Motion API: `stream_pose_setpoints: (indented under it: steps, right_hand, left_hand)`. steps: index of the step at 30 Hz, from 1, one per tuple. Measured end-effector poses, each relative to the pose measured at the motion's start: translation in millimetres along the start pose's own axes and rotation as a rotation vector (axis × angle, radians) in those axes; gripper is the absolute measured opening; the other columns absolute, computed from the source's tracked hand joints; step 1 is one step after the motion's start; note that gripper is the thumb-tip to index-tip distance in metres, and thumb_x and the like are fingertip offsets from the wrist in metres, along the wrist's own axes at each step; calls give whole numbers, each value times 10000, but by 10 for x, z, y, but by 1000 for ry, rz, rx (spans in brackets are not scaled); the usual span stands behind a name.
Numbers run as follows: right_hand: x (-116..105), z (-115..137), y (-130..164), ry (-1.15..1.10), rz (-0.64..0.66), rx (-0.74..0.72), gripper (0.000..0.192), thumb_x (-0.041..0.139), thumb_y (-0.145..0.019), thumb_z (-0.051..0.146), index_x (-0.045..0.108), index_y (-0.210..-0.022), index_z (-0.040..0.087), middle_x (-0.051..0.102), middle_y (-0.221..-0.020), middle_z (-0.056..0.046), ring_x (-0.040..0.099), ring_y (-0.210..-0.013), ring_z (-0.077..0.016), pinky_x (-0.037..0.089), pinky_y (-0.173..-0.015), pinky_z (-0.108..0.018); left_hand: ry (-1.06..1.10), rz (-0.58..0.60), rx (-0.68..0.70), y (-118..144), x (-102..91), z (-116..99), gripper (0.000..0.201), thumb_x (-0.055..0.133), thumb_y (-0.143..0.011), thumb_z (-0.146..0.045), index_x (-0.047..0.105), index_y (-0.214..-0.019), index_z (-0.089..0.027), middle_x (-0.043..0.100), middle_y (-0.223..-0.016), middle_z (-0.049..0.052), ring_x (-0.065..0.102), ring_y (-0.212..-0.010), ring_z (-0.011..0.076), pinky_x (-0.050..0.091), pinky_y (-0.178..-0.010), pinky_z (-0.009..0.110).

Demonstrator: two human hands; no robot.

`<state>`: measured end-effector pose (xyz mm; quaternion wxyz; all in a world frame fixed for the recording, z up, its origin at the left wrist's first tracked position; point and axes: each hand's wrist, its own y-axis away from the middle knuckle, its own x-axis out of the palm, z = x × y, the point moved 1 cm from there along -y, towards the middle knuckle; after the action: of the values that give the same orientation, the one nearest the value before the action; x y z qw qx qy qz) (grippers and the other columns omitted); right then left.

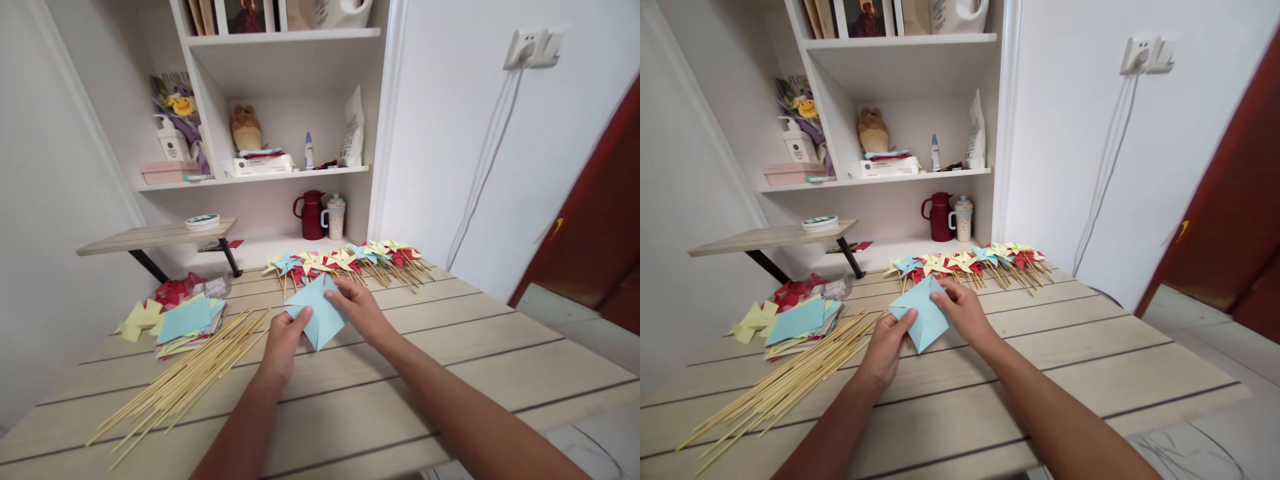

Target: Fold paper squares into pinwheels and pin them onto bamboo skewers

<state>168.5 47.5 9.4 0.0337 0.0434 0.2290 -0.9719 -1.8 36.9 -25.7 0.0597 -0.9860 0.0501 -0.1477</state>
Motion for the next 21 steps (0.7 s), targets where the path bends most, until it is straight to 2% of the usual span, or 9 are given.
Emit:
stream_pose_setpoints:
  steps: [2, 4, 8, 12, 17, 21]
  right_hand:
    - [14, 7, 11, -141, -7, 45, 397, 636, -840, 411, 605, -1194, 234, 635, -796, -2, 575, -732, -167, 442, -659, -289]
    - [43, 21, 33, -259, 8, 86, 533, 682, -815, 377, 508, -1303, 254, 612, -771, 20, 593, -753, -164, 464, -708, -299]
    - [133, 73, 95, -387, 88, 131, 735, 763, -743, 293, 393, -1378, 274, 631, -799, 27, 641, -779, -175, 488, -776, -336]
    - [181, 123, 126, -365, 48, 124, 698, 731, -774, 294, 391, -1382, 246, 628, -712, 39, 639, -688, -170, 489, -757, -353]
    - [172, 90, 115, -335, 30, 123, 659, 728, -768, 296, 415, -1345, 232, 614, -676, 53, 604, -614, -149, 487, -695, -332]
    - [181, 21, 111, -267, 43, 117, 640, 698, -792, 276, 401, -1358, 240, 595, -659, 62, 607, -622, -151, 482, -694, -327]
  left_hand:
    - [41, -100, 52, -19, -9, -27, 333, 774, -734, -417, 734, -862, -113, 692, -720, 55, 561, -606, 122, 401, -548, 229]
    - [124, -154, 103, -10, 2, -97, 349, 762, -745, -419, 733, -936, -128, 713, -794, 62, 595, -660, 136, 424, -573, 233]
    - [227, -146, 157, 63, 67, -251, 375, 725, -783, -425, 719, -1039, -152, 739, -983, 92, 661, -811, 187, 488, -681, 271]
    - [233, -91, 147, 107, 135, -290, 392, 722, -785, -422, 716, -1053, -136, 745, -999, 113, 682, -866, 230, 514, -731, 313]
    - [294, -97, 118, 102, 167, -257, 463, 718, -791, -431, 686, -1156, -147, 729, -1106, 122, 675, -982, 254, 520, -818, 342]
    - [303, -129, 98, 96, 150, -243, 410, 693, -815, -430, 701, -1094, -128, 730, -1109, 133, 678, -1000, 265, 526, -825, 349]
